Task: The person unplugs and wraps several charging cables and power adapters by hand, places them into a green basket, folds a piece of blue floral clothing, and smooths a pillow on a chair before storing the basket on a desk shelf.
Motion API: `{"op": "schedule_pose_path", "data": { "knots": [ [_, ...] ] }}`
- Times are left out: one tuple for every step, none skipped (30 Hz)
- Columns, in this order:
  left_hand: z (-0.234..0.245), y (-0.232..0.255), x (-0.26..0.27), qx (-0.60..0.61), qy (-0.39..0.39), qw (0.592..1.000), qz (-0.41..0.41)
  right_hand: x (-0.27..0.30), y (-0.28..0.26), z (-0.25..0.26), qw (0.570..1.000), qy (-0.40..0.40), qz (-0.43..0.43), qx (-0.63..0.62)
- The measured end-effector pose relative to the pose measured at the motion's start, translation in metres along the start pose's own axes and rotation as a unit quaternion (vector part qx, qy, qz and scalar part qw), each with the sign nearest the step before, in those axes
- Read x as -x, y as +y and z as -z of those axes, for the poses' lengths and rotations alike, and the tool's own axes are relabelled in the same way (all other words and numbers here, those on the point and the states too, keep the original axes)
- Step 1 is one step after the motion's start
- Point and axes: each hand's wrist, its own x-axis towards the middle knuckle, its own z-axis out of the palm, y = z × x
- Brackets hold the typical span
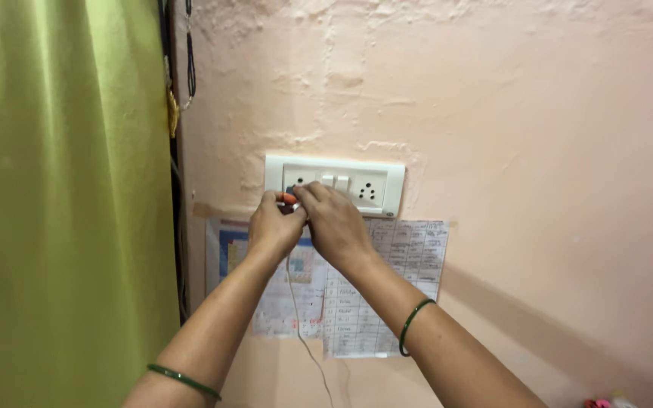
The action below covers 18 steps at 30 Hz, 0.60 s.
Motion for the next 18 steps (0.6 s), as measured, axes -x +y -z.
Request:
{"op": "schedule_pose_path", "data": {
  "knots": [
    [0.000, 0.002, -0.003, 0.004, -0.022, 0.999, 0.029, -0.004, 0.001, 0.000, 1.000, -0.014, 0.006, 0.015],
    [0.001, 0.004, -0.008, 0.008, -0.044, 0.997, 0.058, -0.006, 0.001, -0.001, 0.999, -0.028, 0.012, 0.029],
    [0.001, 0.003, -0.011, 0.012, -0.064, 0.994, 0.088, -0.007, 0.002, -0.003, 0.998, -0.038, 0.013, 0.055],
    [0.000, -0.002, -0.011, 0.077, -0.095, 0.987, 0.109, -0.008, 0.003, -0.006, 0.995, -0.049, 0.013, 0.081],
    [0.000, -0.005, -0.016, 0.142, -0.123, 0.974, 0.123, -0.012, 0.006, -0.009, 0.992, -0.054, 0.017, 0.109],
    [-0.001, -0.007, -0.021, 0.205, -0.151, 0.957, 0.138, -0.017, 0.009, -0.014, 0.988, -0.064, 0.013, 0.137],
    [-0.001, -0.011, -0.026, 0.238, -0.175, 0.943, 0.152, -0.018, 0.011, -0.019, 0.984, -0.077, 0.011, 0.163],
    [-0.002, -0.014, -0.030, 0.271, -0.200, 0.927, 0.166, -0.018, 0.014, -0.023, 0.978, -0.090, 0.008, 0.189],
    [-0.002, -0.015, -0.034, 0.302, -0.222, 0.910, 0.178, -0.018, 0.017, -0.025, 0.978, -0.090, 0.005, 0.187],
    [-0.004, -0.015, -0.037, 0.289, -0.230, 0.911, 0.182, -0.018, 0.020, -0.025, 0.979, -0.090, 0.002, 0.185],
    [-0.004, -0.016, -0.039, 0.274, -0.235, 0.914, 0.186, -0.017, 0.020, -0.025, 0.979, -0.089, 0.000, 0.181],
    [-0.004, -0.016, -0.041, 0.259, -0.241, 0.916, 0.190, -0.016, 0.020, -0.022, 0.979, -0.085, 0.002, 0.184],
    [-0.004, -0.016, -0.043, 0.265, -0.248, 0.912, 0.189, -0.015, 0.017, -0.017, 0.979, -0.079, 0.005, 0.186],
    [-0.004, -0.015, -0.044, 0.271, -0.256, 0.909, 0.188, -0.014, 0.013, -0.013, 0.980, -0.073, 0.008, 0.187],
    [-0.003, -0.015, -0.044, 0.277, -0.264, 0.904, 0.189, -0.013, 0.007, -0.007, 0.983, -0.052, 0.020, 0.175],
    [0.002, -0.016, -0.045, 0.294, -0.280, 0.893, 0.191, -0.012, 0.000, -0.001, 0.986, -0.031, 0.032, 0.162],
    [0.005, -0.016, -0.043, 0.312, -0.299, 0.881, 0.194, -0.009, -0.007, 0.005, 0.988, -0.011, 0.043, 0.150],
    [0.008, -0.015, -0.041, 0.329, -0.316, 0.868, 0.197, -0.007, -0.015, 0.011, 0.987, 0.006, 0.043, 0.153]
  ]
}}
